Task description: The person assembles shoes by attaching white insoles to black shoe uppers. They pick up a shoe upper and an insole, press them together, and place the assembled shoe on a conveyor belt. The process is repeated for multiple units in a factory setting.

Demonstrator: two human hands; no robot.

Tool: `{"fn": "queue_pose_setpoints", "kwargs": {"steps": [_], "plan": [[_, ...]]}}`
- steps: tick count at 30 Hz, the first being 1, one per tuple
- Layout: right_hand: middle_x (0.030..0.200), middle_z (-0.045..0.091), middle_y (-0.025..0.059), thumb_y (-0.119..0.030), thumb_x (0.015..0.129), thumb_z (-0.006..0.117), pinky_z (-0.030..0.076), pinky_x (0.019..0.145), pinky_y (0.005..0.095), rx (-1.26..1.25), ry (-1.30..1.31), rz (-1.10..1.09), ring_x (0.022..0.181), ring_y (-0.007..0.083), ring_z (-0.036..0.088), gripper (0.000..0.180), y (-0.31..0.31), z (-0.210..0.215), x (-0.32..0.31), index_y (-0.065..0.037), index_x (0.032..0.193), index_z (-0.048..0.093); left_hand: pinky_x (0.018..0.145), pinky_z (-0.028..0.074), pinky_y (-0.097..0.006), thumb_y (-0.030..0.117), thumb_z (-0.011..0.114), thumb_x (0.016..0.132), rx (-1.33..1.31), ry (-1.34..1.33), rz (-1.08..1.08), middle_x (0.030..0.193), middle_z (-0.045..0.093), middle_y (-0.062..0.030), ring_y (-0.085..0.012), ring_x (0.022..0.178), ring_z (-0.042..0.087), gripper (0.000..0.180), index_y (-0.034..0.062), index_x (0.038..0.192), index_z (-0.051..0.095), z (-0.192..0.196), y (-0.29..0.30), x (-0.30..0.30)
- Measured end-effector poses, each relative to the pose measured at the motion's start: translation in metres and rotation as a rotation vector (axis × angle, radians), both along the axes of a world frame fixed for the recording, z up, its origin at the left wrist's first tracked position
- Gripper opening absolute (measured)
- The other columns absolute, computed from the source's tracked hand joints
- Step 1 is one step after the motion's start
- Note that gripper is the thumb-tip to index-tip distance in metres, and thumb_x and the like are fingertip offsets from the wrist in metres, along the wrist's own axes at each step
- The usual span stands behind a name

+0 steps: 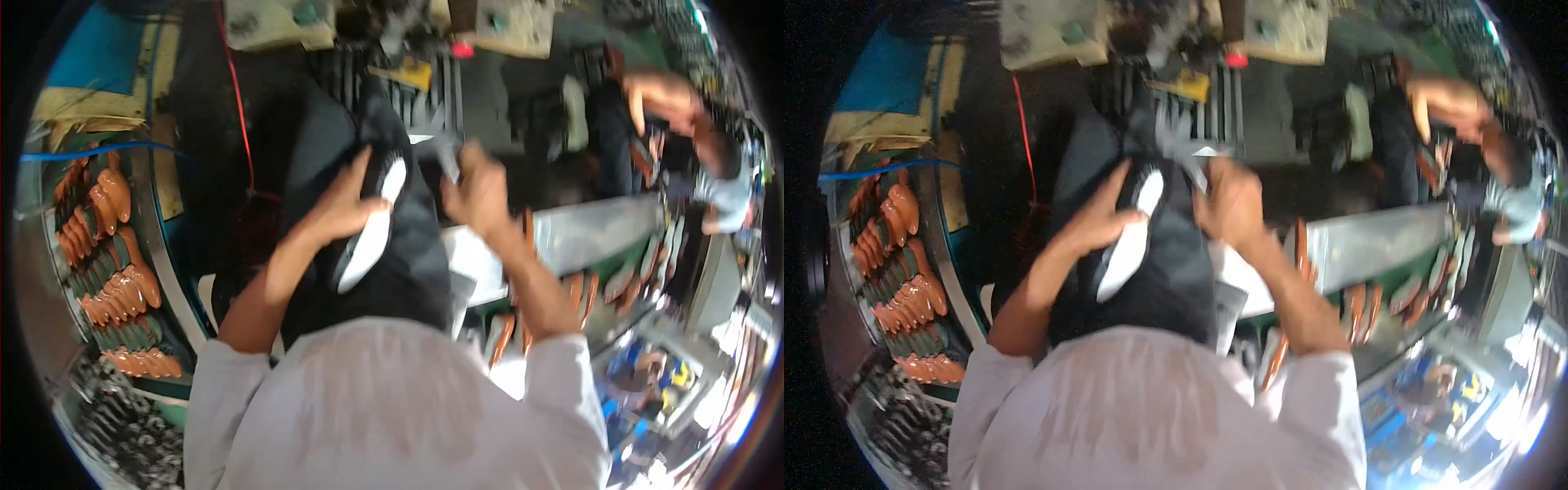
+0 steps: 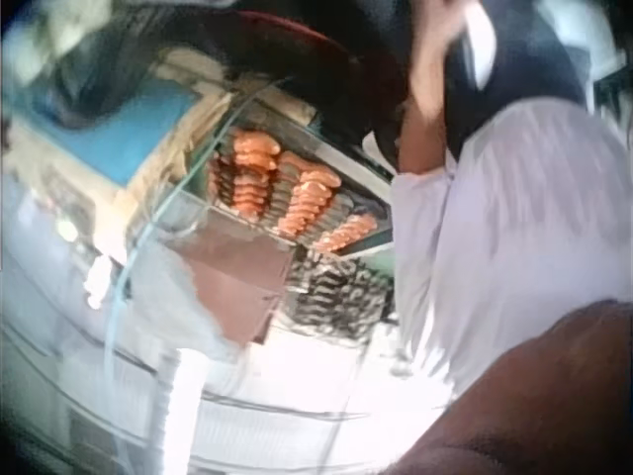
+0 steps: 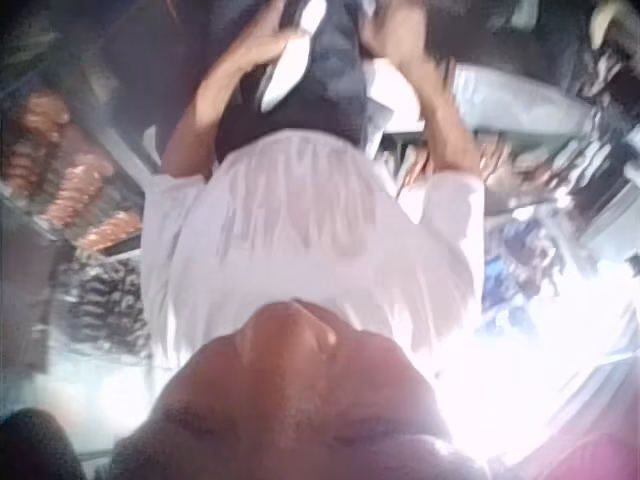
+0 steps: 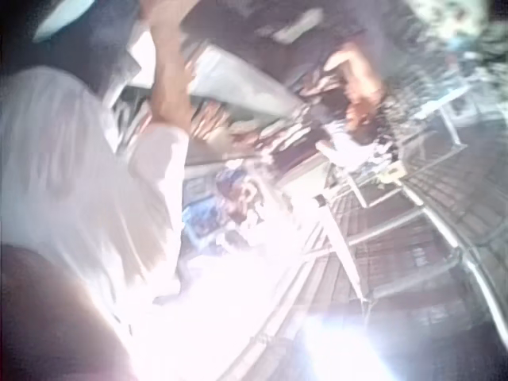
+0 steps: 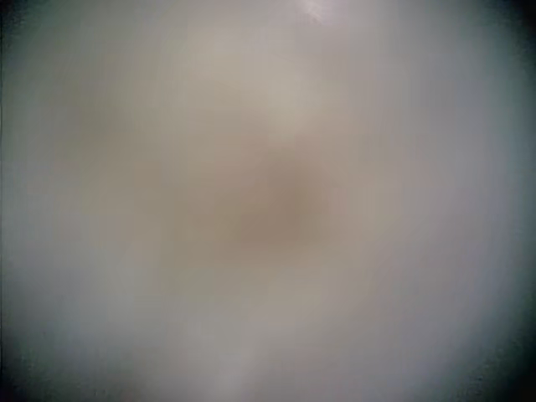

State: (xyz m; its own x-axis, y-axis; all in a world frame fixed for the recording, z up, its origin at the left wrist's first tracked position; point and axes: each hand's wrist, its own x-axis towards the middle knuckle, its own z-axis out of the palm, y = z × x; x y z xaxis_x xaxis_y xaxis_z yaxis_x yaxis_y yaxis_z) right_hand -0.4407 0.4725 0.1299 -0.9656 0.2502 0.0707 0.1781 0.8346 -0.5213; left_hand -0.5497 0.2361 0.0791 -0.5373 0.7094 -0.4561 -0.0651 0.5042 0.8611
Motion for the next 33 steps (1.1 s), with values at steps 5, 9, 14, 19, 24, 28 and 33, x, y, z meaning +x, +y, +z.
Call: {"fn": "queue_pose_setpoints", "kwargs": {"steps": [5,9,14,19,24,28,33], "plan": [[0.098,0.072,0.0267,-0.009,0.088,0.071,0.057,0.077,0.0558,-0.043,-0.412,-0.068,0.095,0.0476,0.071,0.024,-0.026,-0.071,0.029,-0.001,0.107,0.059,0.130,0.026,-0.039,0.021,0.078,0.085,-0.050,-0.011,0.001,0.169,0.036,-0.0305,-0.0378,0.159,0.034,0.101,-0.0025,0.168,0.026,0.006,0.005,-0.006],[0.087,0.069,0.0147,-0.026,0.100,0.073,0.056,0.067,0.0384,-0.714,-0.105,-0.270,0.079,0.0221,0.071,0.043,-0.011,-0.040,0.052,-0.003,0.135,0.062,0.128,0.029,-0.043,0.015,0.081,0.082,0.023,0.121,-0.191,0.167,0.040,-0.0282,-0.0397,0.156,0.037,0.102,-0.0028,0.167,0.027,0.025,0.018,-0.012],[0.099,0.059,-0.0007,-0.035,0.103,0.075,0.042,0.053,0.0244,-1.696,0.141,-0.573,0.075,0.0082,0.053,0.055,-0.033,-0.026,0.101,-0.005,0.144,0.055,0.126,0.033,-0.047,0.021,0.083,0.084,0.062,0.284,-0.515,0.160,0.044,-0.0303,-0.0453,0.150,0.042,0.103,-0.0024,0.167,0.026,0.064,0.065,0.020],[0.111,0.062,0.0015,-0.032,0.106,0.072,0.048,0.056,0.0253,-1.639,0.426,-0.815,0.088,0.0094,0.059,0.051,-0.039,-0.034,0.169,-0.005,0.144,0.055,0.116,0.043,-0.051,0.029,0.084,0.086,-0.118,0.438,-0.734,0.149,0.052,-0.0300,-0.0492,0.137,0.052,0.099,0.0140,0.168,0.031,0.085,0.100,0.054],[0.080,0.070,0.0065,-0.028,0.111,0.062,0.057,0.059,0.0298,-0.961,0.042,-1.106,0.064,0.0141,0.069,0.035,-0.024,-0.027,0.237,0.003,0.127,0.067,0.108,0.049,-0.053,0.038,0.084,0.085,-0.330,0.488,-1.110,0.136,0.061,-0.0321,-0.0505,0.126,0.062,0.096,0.0204,0.167,0.037,0.065,0.178,0.064],[0.067,0.069,0.0076,-0.031,0.110,0.062,0.056,0.059,0.0317,-0.826,0.036,-1.088,0.061,0.0146,0.069,0.041,-0.014,-0.004,0.270,0.005,0.093,0.070,0.114,0.046,-0.047,0.036,0.083,0.083,-0.380,0.370,-1.374,0.145,0.062,-0.0292,-0.0437,0.136,0.060,0.095,0.0110,0.165,0.041,0.028,0.230,0.081],[0.070,0.069,0.0168,-0.026,0.113,0.047,0.055,0.062,0.0421,-0.604,0.546,-1.100,0.063,0.0305,0.071,0.037,-0.047,-0.037,0.264,0.006,0.105,0.065,0.118,0.043,-0.040,0.031,0.084,0.083,-0.460,0.176,-1.426,0.156,0.057,-0.0237,-0.0347,0.144,0.055,0.094,0.0060,0.164,0.043,0.015,0.258,0.094]]}}
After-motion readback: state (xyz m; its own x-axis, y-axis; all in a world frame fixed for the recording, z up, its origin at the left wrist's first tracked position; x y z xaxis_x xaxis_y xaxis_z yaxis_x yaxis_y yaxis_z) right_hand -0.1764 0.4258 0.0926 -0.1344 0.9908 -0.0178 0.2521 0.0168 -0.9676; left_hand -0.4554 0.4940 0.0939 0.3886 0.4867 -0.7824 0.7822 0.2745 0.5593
